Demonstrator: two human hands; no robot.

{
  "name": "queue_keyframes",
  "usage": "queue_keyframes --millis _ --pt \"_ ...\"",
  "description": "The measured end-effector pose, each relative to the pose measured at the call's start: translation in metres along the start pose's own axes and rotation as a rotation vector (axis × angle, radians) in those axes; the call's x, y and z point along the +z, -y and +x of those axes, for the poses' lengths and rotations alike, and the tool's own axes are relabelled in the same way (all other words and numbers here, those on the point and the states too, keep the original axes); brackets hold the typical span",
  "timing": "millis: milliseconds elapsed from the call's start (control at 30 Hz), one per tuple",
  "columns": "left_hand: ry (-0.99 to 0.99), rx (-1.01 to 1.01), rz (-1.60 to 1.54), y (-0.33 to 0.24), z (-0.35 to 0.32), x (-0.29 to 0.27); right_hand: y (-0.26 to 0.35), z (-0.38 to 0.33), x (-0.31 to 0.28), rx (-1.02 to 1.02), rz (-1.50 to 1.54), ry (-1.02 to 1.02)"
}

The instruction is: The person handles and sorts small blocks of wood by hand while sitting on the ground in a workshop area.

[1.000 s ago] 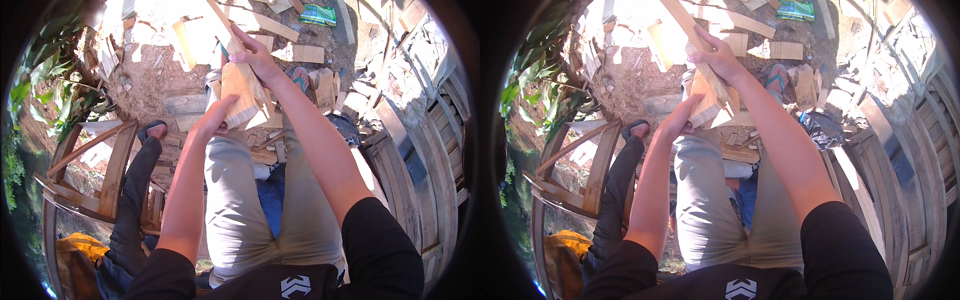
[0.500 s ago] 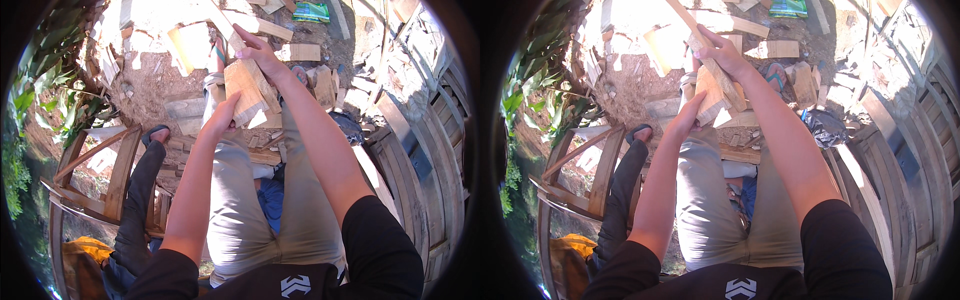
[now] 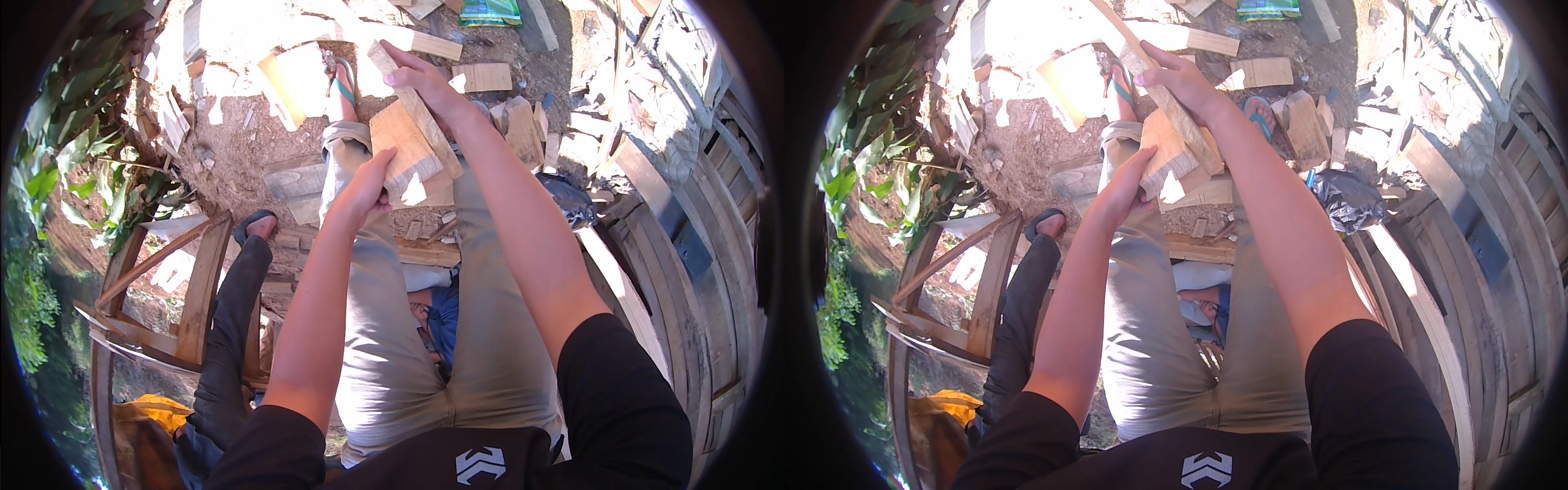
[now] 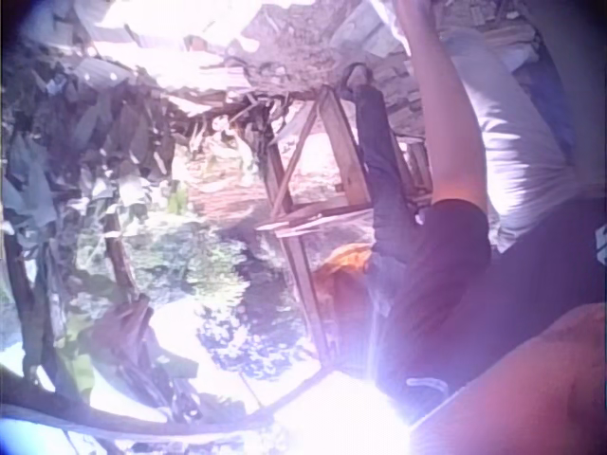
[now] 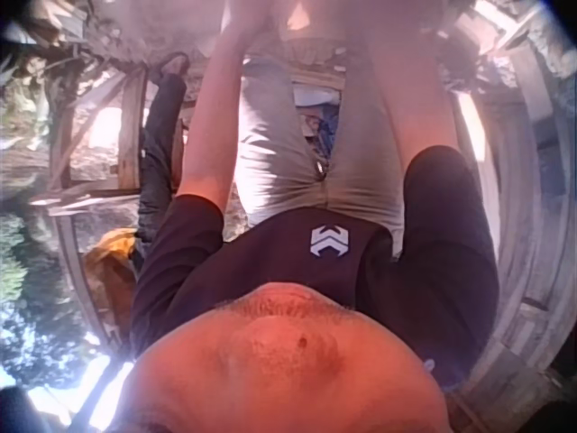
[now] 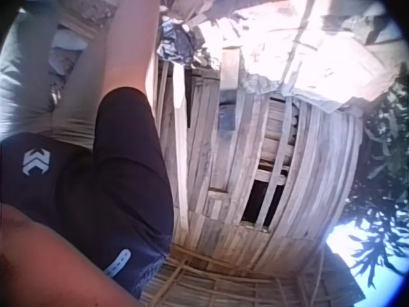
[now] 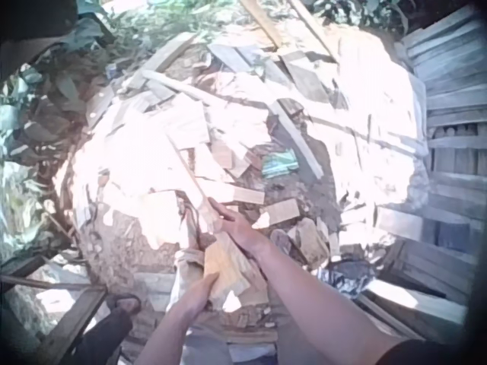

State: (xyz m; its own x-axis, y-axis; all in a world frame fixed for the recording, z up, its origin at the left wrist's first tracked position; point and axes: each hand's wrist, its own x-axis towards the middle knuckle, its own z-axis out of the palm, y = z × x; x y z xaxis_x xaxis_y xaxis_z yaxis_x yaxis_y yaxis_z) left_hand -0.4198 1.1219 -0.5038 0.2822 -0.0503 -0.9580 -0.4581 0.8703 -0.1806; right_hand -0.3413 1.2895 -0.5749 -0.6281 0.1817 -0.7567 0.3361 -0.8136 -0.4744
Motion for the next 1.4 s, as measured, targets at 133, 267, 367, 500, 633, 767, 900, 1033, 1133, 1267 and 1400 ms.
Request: queue_keyframes --millis 133,267,367,500,633,767,900,1033,1133,1267,1400 --pt "0.031 -0.013 -0.018 -0.001 0.000 0.008 0.005 -0.005 -0.002 0.048 -0.023 -0.008" --pt "0.060 -0.040 -0.046 -0.001 -0.001 0.013 -0.003 -0.003 -0.008 0.033 -0.115 -0.016" --pt "0.073 -0.037 -0.051 0.000 -0.001 0.014 -0.005 -0.003 -0.009 0.061 -0.096 -0.011" --pt "0.108 -0.035 -0.076 0.000 -0.001 0.015 -0.009 0.000 -0.012 0.104 -0.065 -0.028" --pt "0.110 -0.037 -0.093 -0.001 -0.002 0.020 0.004 -0.009 -0.008 0.131 -0.086 -0.002" --pt "0.108 -0.072 -0.078 -0.002 -0.004 0.026 -0.006 -0.006 -0.015 0.123 -0.086 -0.011" --pt "0.098 -0.084 -0.081 0.000 -0.003 0.032 -0.011 -0.008 -0.023 0.086 -0.129 -0.022" --pt "0.086 -0.073 -0.028 0.002 -0.002 0.033 -0.005 -0.016 -0.026 0.080 -0.118 -0.022" --pt "0.106 -0.072 -0.005 0.007 0.004 0.029 -0.006 -0.023 -0.026 0.097 -0.016 -0.019" --pt "0.093 -0.039 -0.014 0.011 0.003 0.029 -0.014 -0.020 -0.029 0.073 -0.015 -0.034" --pt "0.095 -0.055 -0.016 0.013 -0.001 0.028 -0.017 -0.020 -0.026 0.087 0.012 -0.029"
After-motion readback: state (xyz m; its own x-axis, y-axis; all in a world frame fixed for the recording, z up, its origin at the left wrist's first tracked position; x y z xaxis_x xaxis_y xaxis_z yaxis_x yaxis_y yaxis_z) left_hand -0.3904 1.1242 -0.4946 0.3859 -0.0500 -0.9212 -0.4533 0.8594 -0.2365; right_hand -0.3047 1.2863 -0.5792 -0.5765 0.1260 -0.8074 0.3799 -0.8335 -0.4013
